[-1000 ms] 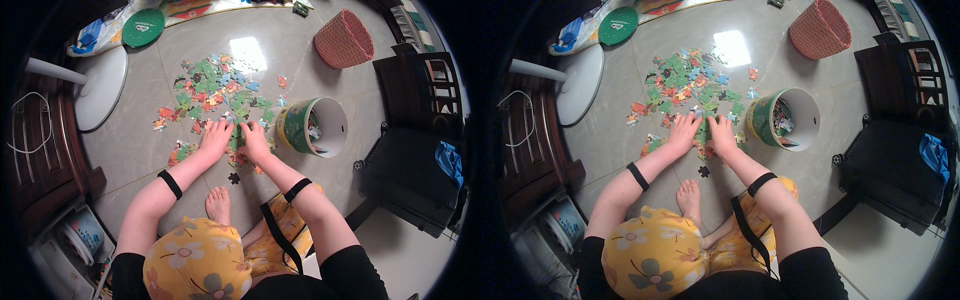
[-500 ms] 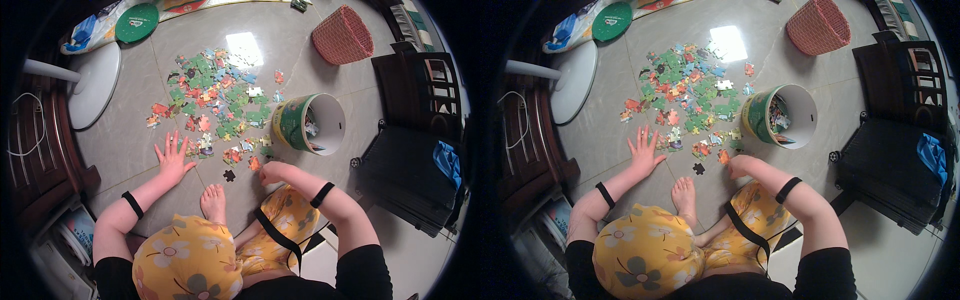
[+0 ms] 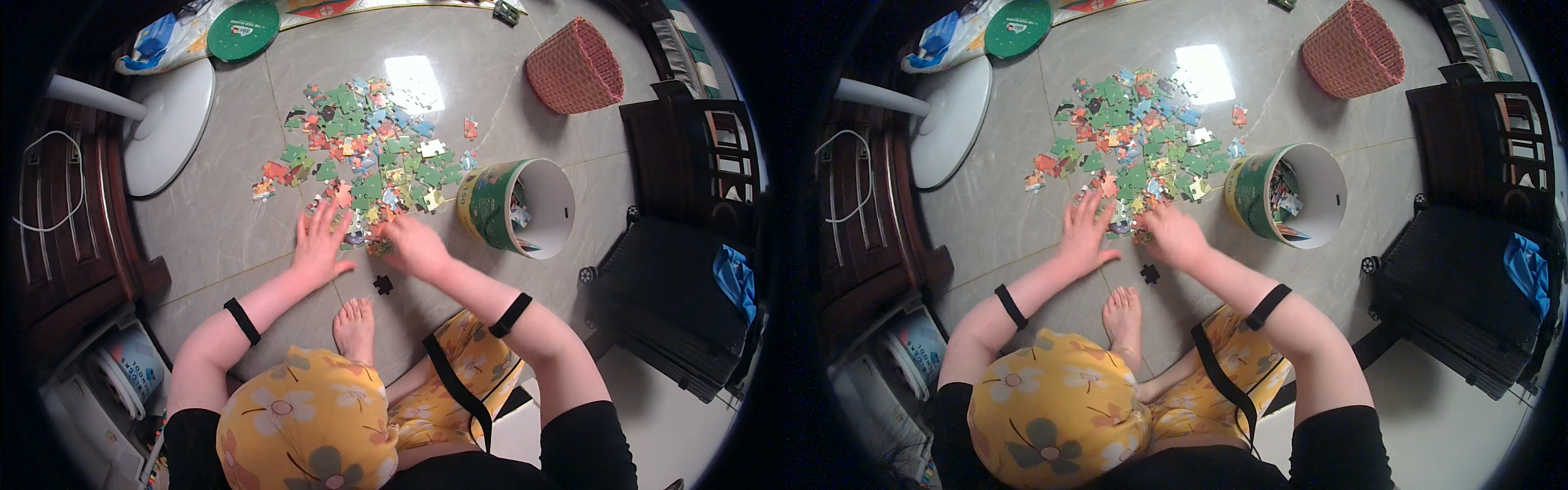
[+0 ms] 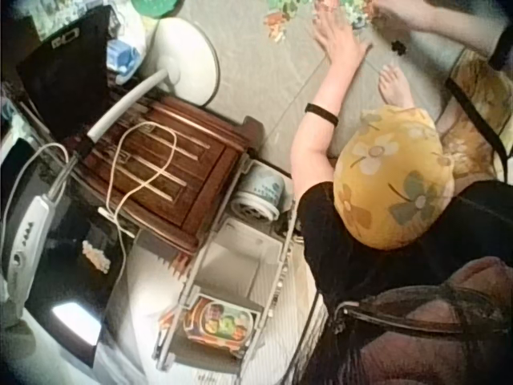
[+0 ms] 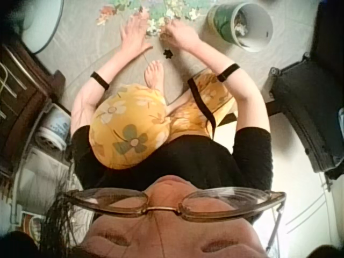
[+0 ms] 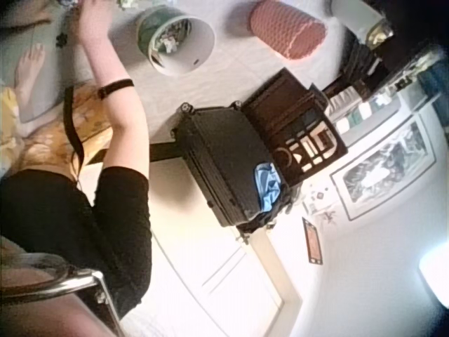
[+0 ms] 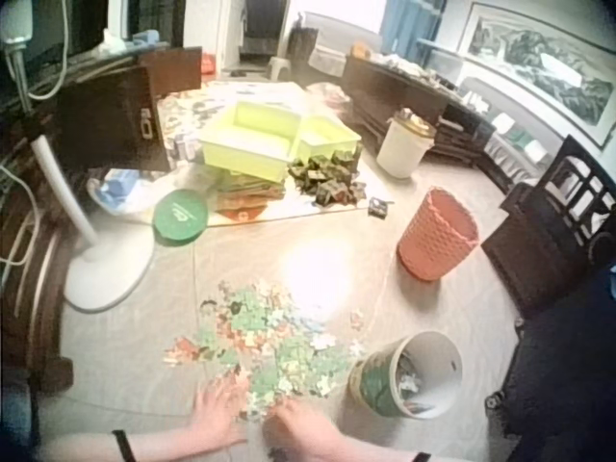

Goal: The person sits on the floor and gathers scattered jigsaw puzzle pieces by hand, placing them into a cylindrical container. The person finishes by placing the lid on the container.

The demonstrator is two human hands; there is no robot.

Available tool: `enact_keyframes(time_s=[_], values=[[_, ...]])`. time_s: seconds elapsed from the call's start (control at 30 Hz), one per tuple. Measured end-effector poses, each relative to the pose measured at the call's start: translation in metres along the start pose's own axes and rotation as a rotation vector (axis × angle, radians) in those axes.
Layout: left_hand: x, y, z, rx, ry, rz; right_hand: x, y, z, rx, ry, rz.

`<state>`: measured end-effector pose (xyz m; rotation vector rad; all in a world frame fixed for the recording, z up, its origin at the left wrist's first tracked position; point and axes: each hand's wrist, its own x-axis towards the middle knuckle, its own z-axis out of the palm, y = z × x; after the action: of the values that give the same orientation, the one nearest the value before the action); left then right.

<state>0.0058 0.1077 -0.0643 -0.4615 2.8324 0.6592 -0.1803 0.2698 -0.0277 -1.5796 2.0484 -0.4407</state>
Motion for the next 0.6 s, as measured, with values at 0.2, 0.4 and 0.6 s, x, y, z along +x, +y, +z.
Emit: enact_keyframes(time_s=[0.2, 0.4, 0.6], values=[[0.005, 0.005, -0.004, -0.004, 0.129, 0.066, -0.03, -0.036, 0.05, -0.314, -0.273, -0.226], [0.025, -0.003, -0.002, -0.071, 0.208, 0.07, -0.014, -0.017, 0.062, -0.373, -0.14, -0.231], [0.039, -0.004, -0.003, -0.069, 0.264, 0.073, -0.001, -0.004, 0.045, -0.385, -0.133, -0.287]])
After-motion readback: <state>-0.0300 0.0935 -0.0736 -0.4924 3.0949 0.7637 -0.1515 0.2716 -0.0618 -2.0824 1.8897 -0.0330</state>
